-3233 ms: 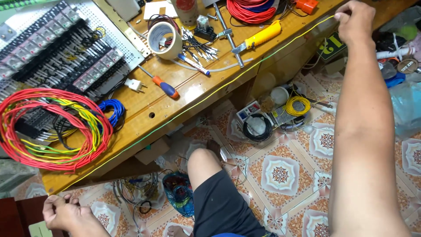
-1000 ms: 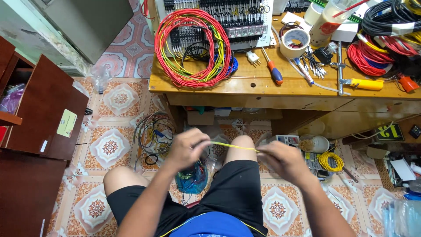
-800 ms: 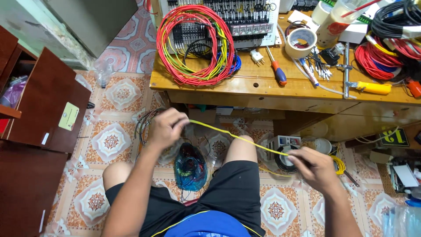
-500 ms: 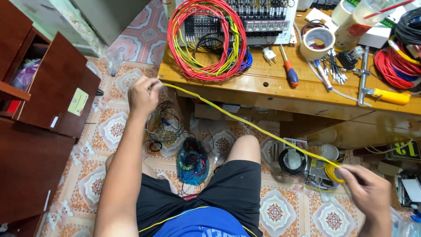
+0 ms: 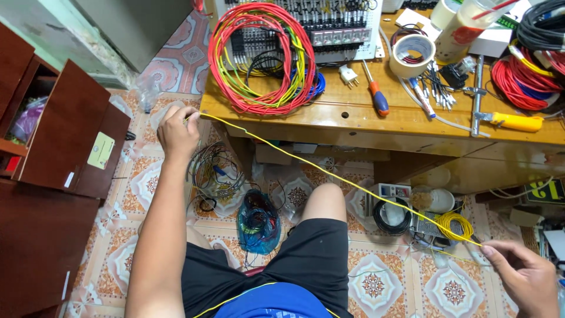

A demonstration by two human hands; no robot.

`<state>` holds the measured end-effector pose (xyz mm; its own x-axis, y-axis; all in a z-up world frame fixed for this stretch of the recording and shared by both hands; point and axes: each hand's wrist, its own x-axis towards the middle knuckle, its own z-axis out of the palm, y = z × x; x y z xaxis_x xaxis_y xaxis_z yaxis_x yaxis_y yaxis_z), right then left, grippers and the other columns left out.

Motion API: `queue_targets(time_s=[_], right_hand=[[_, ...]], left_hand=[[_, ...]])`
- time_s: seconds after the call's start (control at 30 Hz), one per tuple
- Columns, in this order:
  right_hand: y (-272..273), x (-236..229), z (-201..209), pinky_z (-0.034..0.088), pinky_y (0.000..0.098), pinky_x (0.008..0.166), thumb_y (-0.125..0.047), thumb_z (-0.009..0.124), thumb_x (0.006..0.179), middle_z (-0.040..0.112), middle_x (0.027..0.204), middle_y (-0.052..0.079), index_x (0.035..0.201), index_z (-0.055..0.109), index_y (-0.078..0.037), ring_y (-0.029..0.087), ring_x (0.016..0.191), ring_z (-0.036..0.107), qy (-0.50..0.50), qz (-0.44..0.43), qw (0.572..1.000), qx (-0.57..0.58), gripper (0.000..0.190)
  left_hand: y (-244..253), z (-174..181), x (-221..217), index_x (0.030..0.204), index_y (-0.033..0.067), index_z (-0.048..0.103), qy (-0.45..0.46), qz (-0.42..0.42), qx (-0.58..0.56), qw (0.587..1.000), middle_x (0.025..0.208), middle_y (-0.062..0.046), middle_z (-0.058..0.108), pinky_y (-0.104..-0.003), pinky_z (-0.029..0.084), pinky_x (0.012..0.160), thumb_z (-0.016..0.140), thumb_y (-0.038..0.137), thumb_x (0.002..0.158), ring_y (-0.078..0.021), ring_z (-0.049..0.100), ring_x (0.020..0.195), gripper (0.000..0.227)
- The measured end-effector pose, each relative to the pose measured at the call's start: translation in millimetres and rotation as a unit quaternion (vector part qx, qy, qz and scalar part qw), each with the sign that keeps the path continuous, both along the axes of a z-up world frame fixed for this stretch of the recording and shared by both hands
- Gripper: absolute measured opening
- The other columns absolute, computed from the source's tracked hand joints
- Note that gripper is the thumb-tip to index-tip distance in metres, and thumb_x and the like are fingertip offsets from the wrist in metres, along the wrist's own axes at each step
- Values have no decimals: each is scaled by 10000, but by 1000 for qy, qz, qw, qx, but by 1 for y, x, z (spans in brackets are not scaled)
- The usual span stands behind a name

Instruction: Coiling yellow electrical wire and securing it with white adhesive tape

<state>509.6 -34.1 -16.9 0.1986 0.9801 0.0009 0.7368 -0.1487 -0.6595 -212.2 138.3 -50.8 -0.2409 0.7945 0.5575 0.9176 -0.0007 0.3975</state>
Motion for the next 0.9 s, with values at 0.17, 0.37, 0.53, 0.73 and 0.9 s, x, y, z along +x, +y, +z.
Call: queue_targets(time_s=[0.17,0.37,0.53,0.73,0.9], right_hand=[[4,55,-52,539,421,641,31,676,963,676,805,284,1036,681,158,341,702,632,197,-23,979,-45,147],[14,121,-88,236,250,365,-77,670,1039,703,884,164,1154,674,2,106,455,312,151,-28,988,19,139],[15,249,-164,443,374,727,-101,553,1190,550,844,161,1187,594,82,241,728,505,154,-2,987,39,188],[62,249,-158,524,475,1004,-171,433,1196,437,642,61,871,438,-92,200,600,524,237,74,968,44,335],[44,203,-126,144,270,436,-259,429,825,228,488,-42,562,271,-219,101,467,181,305,106,942,95,310]], left_hand=[[1,-2,-4,970,98,760,16,-2,0,1000,887,-59,652,-392,443,651,711,41,922,-265,582,708,89],[1,-2,-11,985,62,765,14,-35,5,999,888,-79,667,-402,456,658,722,25,912,-296,568,677,92],[7,-19,-29,1016,105,776,-23,-51,9,998,914,-74,691,-382,493,732,748,67,952,-293,630,780,79],[0,-4,-15,1002,39,764,-35,-70,24,997,906,-124,682,-383,505,724,745,31,950,-308,631,785,55],[-4,-1,-7,1069,-65,756,-85,-58,8,995,931,-131,663,-302,497,562,704,-86,938,-212,566,710,142]])
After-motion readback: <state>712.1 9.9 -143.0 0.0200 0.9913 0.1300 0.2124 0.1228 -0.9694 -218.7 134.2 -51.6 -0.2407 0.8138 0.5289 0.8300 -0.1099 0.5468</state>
